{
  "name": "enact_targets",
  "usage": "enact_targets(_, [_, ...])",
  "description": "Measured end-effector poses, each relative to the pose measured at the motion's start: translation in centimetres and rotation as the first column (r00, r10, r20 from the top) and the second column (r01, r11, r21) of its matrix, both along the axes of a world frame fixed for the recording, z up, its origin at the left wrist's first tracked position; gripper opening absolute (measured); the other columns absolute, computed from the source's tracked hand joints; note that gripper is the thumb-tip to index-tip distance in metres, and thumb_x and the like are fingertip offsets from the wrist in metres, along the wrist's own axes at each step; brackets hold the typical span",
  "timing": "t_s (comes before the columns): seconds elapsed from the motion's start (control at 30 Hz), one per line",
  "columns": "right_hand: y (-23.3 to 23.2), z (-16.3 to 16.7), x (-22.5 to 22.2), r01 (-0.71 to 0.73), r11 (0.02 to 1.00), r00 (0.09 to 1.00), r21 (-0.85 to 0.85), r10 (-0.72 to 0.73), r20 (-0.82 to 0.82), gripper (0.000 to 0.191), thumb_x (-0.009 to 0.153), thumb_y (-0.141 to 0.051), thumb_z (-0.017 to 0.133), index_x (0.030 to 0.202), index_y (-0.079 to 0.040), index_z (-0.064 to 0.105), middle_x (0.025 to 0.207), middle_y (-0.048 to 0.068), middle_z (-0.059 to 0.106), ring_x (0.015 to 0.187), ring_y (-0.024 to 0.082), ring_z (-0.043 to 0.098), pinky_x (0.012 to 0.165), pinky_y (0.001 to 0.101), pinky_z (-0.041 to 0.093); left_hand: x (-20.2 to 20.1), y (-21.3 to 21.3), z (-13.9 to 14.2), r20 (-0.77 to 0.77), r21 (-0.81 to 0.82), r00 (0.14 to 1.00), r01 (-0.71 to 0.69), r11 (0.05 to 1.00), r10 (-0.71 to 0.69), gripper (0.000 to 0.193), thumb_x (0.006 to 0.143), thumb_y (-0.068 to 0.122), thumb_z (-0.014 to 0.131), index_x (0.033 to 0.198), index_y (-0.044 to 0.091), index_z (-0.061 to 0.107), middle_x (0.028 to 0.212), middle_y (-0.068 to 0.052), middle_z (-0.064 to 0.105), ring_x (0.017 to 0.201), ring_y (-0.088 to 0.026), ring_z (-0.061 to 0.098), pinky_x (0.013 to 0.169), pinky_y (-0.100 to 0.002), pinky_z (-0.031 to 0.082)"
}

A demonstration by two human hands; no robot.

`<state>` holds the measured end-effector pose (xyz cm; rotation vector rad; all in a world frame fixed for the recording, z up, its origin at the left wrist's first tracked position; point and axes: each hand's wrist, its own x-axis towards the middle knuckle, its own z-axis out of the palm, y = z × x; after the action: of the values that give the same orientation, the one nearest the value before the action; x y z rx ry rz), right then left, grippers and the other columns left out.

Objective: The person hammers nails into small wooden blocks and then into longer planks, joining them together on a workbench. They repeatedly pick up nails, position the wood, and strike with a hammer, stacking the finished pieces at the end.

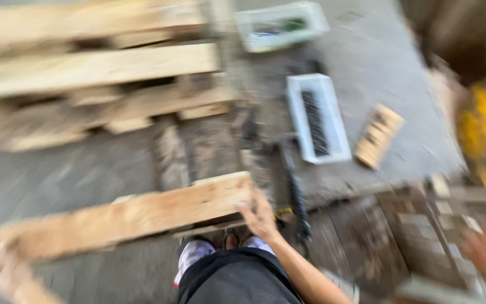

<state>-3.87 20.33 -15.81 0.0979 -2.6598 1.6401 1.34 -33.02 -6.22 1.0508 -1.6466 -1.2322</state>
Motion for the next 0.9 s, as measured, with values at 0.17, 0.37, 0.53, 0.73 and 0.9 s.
enact_targets(0.17, [-1.1, 0.5, 0.1, 0.063, 0.989, 0.993, -0.134, -0.049, 0.104, 0.07, 0.093, -0.019, 0.069, 0.154, 0.001, 0.041, 0.149, 0.017, 0.055, 0.134, 0.023, 0.053, 0.11, 0.0359, 0.041, 2.1, -2.1, -2.8, -0.055, 0.05, 0.989, -0.136, 0.989, 0.139, 0.022, 0.107, 0.024, 0.077, 0.111, 0.003, 0.07, 0.107, -0.005, 0.072, 0.095, -0.014, 0.065, 0.084, -0.029, 0.055])
enact_targets(0.37, [-2.4, 2.3, -3.7, 0.084, 0.942, 0.982, -0.326, -0.023, 0.186, 0.066, 0.091, -0.019, 0.07, 0.151, -0.001, 0.049, 0.135, 0.01, 0.066, 0.117, 0.018, 0.061, 0.101, 0.0323, 0.049, 1.6, -3.4, -1.4, 0.022, 0.145, 0.985, -0.172, 0.974, 0.171, 0.03, 0.101, 0.027, 0.075, 0.112, 0.0, 0.069, 0.109, -0.008, 0.07, 0.097, -0.017, 0.065, 0.086, -0.031, 0.056])
enact_targets(0.53, [-4.1, 6.9, -8.7, 0.056, 0.991, 0.987, -0.12, -0.037, 0.154, 0.065, 0.089, -0.028, 0.071, 0.148, -0.006, 0.056, 0.133, 0.014, 0.069, 0.119, 0.022, 0.064, 0.104, 0.0389, 0.051, -1.3, -7.2, -1.2, -0.061, 0.146, 0.997, -0.041, 0.988, 0.05, 0.034, 0.095, 0.024, 0.076, 0.117, -0.001, 0.069, 0.111, -0.01, 0.071, 0.099, -0.019, 0.067, 0.087, -0.032, 0.057])
enact_targets(0.73, [-7.3, 12.6, -15.8, 0.08, 0.982, 0.996, -0.169, -0.085, -0.018, 0.064, 0.095, -0.026, 0.069, 0.152, -0.005, 0.05, 0.138, 0.018, 0.065, 0.125, 0.028, 0.063, 0.111, 0.0458, 0.051, -9.1, -13.3, 1.6, -0.266, 0.037, 0.948, 0.194, 0.98, -0.178, 0.031, 0.098, 0.016, 0.073, 0.122, -0.003, 0.068, 0.112, -0.007, 0.071, 0.098, -0.013, 0.065, 0.092, -0.028, 0.053])
enact_targets(0.9, [-10.7, 13.0, -22.6, 0.156, 0.95, 0.978, -0.269, -0.186, -0.09, 0.061, 0.098, -0.019, 0.068, 0.152, 0.002, 0.049, 0.142, 0.018, 0.062, 0.129, 0.025, 0.06, 0.111, 0.0408, 0.047, -17.5, -15.9, 1.6, -0.24, -0.004, 0.934, 0.272, 0.962, -0.265, 0.029, 0.106, 0.021, 0.066, 0.126, 0.0, 0.066, 0.104, -0.003, 0.069, 0.088, -0.01, 0.061, 0.078, -0.027, 0.051])
